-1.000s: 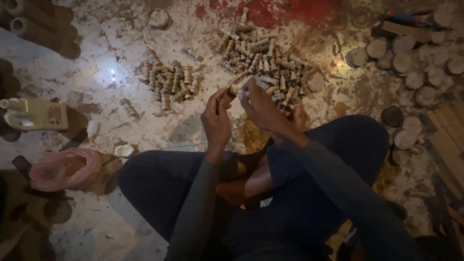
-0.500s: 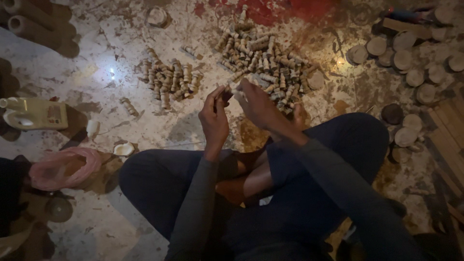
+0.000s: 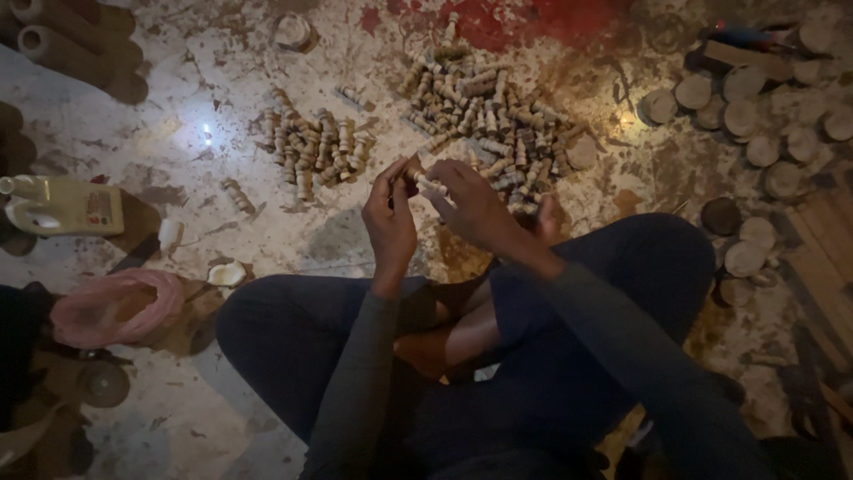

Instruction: The person sits cross-legged on the floor and sands small wooden turned pieces by hand using a sanding block. They repeatedly pick up individual pieces, rub them with the block, and place them back into a pile on the floor.

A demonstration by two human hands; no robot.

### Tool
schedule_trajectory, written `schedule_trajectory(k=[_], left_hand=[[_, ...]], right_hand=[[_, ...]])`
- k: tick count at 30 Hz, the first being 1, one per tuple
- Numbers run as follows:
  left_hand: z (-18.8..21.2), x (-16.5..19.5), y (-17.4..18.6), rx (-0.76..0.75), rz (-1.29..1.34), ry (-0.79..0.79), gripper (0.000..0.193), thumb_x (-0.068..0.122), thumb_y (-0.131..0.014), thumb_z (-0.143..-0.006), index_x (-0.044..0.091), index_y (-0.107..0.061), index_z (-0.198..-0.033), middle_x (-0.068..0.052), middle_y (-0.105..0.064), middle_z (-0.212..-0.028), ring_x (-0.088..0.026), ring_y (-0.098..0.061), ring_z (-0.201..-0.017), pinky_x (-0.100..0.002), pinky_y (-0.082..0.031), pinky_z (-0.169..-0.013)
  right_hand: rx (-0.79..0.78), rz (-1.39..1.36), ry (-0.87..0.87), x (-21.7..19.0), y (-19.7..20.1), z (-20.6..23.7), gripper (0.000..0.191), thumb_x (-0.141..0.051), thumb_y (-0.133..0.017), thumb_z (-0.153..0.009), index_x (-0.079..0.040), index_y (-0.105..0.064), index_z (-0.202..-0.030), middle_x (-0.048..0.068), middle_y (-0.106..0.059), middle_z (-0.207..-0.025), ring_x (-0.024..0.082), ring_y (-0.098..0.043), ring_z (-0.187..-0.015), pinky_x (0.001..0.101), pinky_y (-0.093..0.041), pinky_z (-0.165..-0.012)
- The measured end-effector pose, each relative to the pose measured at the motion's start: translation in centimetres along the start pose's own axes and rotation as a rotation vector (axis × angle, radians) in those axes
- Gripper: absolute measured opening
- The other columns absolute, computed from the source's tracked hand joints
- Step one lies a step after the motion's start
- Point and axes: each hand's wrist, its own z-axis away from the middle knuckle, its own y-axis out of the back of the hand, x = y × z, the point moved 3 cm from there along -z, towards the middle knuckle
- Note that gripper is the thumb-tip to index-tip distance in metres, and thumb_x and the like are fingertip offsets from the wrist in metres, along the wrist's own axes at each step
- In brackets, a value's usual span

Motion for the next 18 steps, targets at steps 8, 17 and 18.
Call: schedule_trajectory(k=[8,17,18], left_hand=[[0.1,0.1,-0.1,-0.02,-0.027,0.05,0.033,0.019,-0.05,-0.113,0.003,-0.063,-0.139,-0.016,-0.073,-0.122,-0.026,-0.073,-0.109,-0.041,-0.063,-0.094],[0.1,-0.5,-0.5,-0.03,0.02,0.071,0.035,0.016,-0.048,-0.113,0.005,-0.062,-0.142,-0.015,-0.072,-0.126,-0.025,-0.072,-0.108,-0.041,-0.061,-0.091],[0.1,-0.6,-0.6,-0.026,0.035,0.098,0.035,0.016,-0.048,-0.112,0.005,-0.063,-0.142,-0.015,-0.073,-0.124,-0.025,-0.072,-0.106,-0.041,-0.061,-0.09]], right_hand=[[-0.048,0.191,-0.186,0.3,1.0,-0.3,0.023,-0.021,-0.074,-0.101,-0.004,-0.061,-0.108,0.017,-0.065,-0.097,0.035,-0.063,-0.092,0.046,-0.048,-0.074],[-0.043,0.0,-0.162,0.2,0.7,-0.5,0.034,-0.024,-0.075,-0.098,-0.001,-0.065,-0.121,0.015,-0.07,-0.096,0.026,-0.064,-0.069,0.0403,-0.05,-0.062],[-0.047,0.003,-0.156,0.2,0.5,-0.6,0.034,-0.024,-0.074,-0.1,0.0,-0.065,-0.123,0.016,-0.069,-0.094,0.026,-0.064,-0.071,0.0404,-0.05,-0.063]])
